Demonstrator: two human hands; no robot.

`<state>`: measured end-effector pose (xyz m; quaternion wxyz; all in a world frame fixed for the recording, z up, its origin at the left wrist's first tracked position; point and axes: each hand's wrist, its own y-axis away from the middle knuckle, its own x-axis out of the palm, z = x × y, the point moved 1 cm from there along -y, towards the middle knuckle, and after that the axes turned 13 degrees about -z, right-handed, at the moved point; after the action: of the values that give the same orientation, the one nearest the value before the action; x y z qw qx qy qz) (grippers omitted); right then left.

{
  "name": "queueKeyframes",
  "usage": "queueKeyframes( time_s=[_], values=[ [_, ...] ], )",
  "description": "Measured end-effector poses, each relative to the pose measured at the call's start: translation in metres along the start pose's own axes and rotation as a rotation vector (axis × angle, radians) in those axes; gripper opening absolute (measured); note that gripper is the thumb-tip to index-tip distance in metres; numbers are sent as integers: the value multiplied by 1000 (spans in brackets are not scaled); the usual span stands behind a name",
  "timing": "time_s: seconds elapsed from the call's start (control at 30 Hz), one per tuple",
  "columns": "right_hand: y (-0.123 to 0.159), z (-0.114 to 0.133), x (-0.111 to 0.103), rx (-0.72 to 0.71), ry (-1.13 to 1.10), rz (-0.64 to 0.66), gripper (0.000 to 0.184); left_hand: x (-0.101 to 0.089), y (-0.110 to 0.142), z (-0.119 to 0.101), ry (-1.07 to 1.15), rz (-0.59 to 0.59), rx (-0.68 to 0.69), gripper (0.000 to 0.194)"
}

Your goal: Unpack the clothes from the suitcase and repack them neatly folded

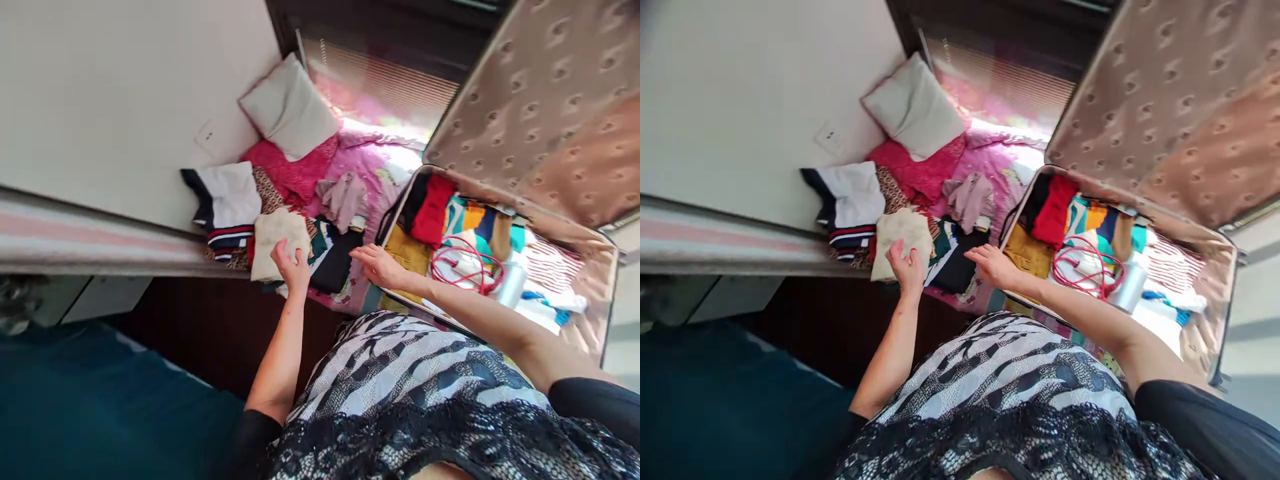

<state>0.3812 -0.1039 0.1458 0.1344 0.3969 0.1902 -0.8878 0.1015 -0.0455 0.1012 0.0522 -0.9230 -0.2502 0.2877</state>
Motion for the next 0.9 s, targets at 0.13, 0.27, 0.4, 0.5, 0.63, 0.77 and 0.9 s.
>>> queueKeyframes(
  time_s=[0.13,0.27,0.4,0.5,0.63,0.77,0.9],
  values=[
    [125,-53,-55,350,64,-387,49,68,63,-85,183,319,269,35],
    [240,-103,-107,864,348,-694,41,131,150,-145,203,853,492,31],
    [327,-130,-136,1391,399,-759,62,181,231,-185,96,1291,845,51],
    [357,-139,-135,1596,168,-773,82,210,271,-202,-110,1380,1138,75],
    [355,-145,-125,1647,-57,-783,91,242,295,-213,-325,1298,1331,83],
    [345,-149,-126,1645,-111,-794,80,265,304,-231,-432,1333,1381,74],
    [354,-141,-136,1568,-291,-819,62,265,307,-251,-442,1501,1329,55]
  ],
)
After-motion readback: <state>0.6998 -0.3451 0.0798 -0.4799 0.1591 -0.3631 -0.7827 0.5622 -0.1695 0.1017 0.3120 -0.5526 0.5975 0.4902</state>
